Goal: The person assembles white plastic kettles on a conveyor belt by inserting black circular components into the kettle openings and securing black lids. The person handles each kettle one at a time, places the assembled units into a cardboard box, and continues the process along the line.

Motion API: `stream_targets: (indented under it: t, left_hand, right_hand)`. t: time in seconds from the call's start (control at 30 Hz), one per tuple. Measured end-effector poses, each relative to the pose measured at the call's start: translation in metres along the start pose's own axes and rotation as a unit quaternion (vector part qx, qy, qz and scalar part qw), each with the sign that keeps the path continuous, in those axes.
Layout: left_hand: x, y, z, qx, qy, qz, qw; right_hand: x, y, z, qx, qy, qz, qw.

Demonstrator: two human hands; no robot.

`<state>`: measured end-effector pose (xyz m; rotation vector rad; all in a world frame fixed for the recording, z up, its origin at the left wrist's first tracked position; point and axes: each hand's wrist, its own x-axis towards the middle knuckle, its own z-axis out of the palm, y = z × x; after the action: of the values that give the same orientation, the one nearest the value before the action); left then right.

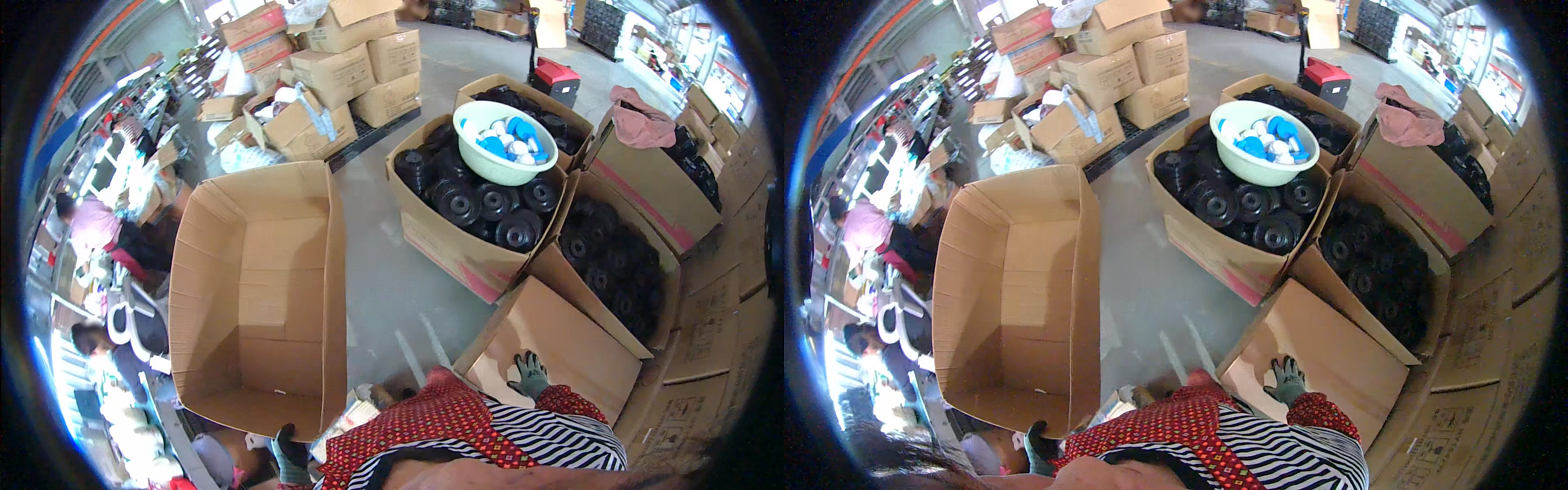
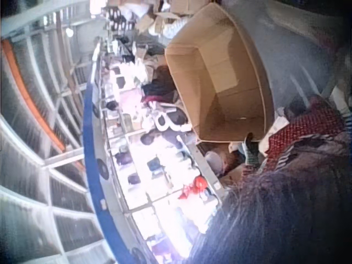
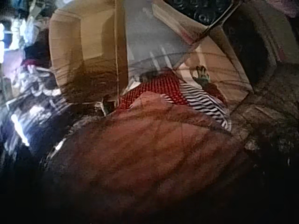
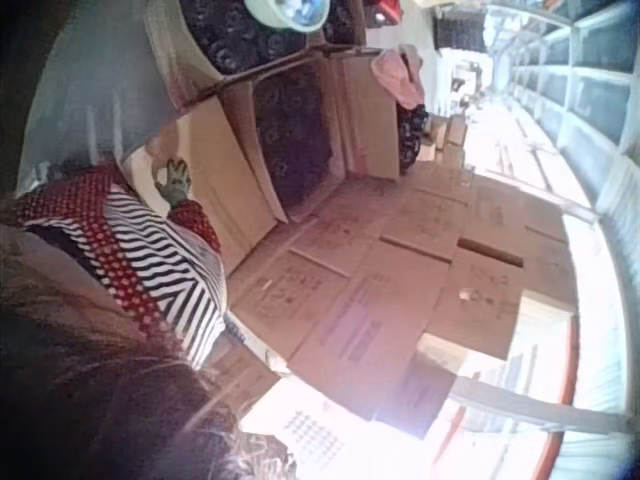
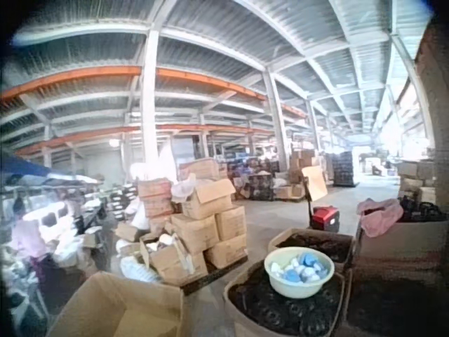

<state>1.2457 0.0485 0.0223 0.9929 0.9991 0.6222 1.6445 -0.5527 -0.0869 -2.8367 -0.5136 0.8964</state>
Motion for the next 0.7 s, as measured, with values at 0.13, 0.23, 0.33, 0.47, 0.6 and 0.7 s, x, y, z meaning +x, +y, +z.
stream_targets:
  t: [0.13,0.23,0.33,0.47,0.6,0.7]
  left_hand:
    - [0.079,0.06,0.13,-0.098,-0.043,-0.086,0.991]
    - [0.161,0.108,0.214,-0.113,-0.111,-0.123,0.98]
    - [0.234,0.108,0.258,-0.131,-0.102,-0.125,0.978]
    - [0.369,0.152,0.346,-0.066,-0.193,-0.149,0.968]
    - [0.45,0.175,0.426,-0.056,-0.197,-0.155,0.967]
    - [0.558,0.179,0.481,0.029,-0.302,-0.153,0.94]
  right_hand:
    - [0.012,-0.005,-0.029,0.026,-0.027,0.001,0.999]
    - [0.023,-0.009,-0.032,-0.002,-0.085,0.011,0.996]
    - [0.065,0.013,-0.066,-0.155,-0.102,-0.004,0.983]
    - [0.142,0.0,-0.085,-0.013,-0.049,0.123,0.991]
    - [0.256,0.015,-0.155,0.334,0.135,0.232,0.903]
    - [0.33,0.008,-0.234,0.832,0.244,0.162,0.471]
